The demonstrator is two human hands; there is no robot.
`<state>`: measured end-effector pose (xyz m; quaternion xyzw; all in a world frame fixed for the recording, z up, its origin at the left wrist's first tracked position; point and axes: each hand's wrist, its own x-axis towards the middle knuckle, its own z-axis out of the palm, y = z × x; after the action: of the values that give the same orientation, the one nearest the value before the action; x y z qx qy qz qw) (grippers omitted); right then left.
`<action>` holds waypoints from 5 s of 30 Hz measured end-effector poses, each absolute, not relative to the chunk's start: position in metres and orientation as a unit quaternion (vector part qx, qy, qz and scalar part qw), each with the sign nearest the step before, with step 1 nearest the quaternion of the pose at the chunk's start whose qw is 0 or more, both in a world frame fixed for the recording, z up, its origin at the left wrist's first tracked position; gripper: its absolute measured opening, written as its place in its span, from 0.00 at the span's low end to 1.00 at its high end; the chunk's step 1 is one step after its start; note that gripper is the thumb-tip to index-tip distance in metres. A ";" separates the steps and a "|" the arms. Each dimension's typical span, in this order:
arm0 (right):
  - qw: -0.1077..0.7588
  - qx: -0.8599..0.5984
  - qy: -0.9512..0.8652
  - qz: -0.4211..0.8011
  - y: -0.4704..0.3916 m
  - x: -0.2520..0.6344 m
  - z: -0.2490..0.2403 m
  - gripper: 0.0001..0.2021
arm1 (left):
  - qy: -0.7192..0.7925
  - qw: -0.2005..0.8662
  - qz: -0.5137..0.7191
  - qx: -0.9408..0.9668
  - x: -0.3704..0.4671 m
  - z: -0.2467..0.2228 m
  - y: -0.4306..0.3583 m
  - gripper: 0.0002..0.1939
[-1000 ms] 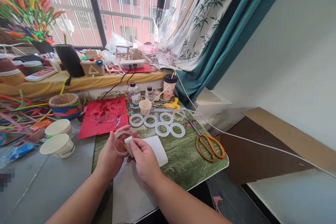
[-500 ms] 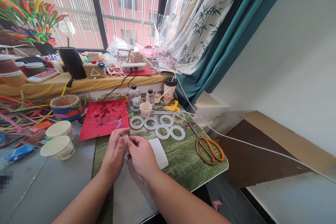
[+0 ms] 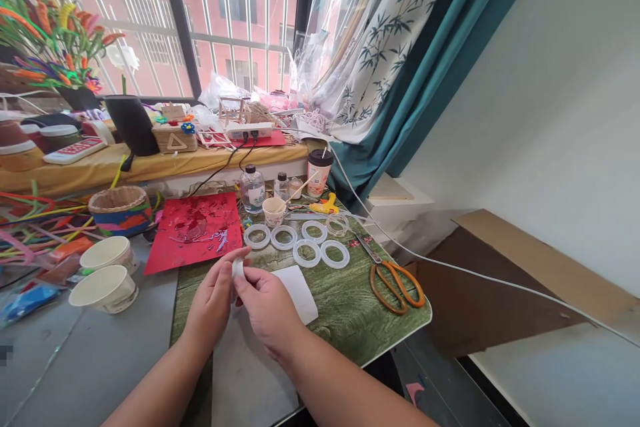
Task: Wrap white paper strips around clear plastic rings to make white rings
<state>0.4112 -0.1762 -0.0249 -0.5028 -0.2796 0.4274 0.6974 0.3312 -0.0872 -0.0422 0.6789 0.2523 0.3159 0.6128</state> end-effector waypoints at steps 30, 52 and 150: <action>0.352 -0.722 -0.594 0.051 -0.185 0.422 -0.013 0.09 | 0.255 0.594 0.296 0.703 0.332 -0.039 -0.088 0.23; 0.466 -0.709 -0.487 0.207 -0.193 0.431 -0.013 0.13 | 0.260 0.602 0.296 0.695 0.337 -0.045 -0.095 0.26; 0.409 -0.716 -0.556 0.105 -0.199 0.437 -0.012 0.12 | 0.268 0.632 0.275 0.674 0.337 -0.036 -0.090 0.23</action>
<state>0.4368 -0.1986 -0.0120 -0.7159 -0.5560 0.1052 0.4090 0.3365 -0.0904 -0.0364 0.6735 0.2682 0.2745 0.6317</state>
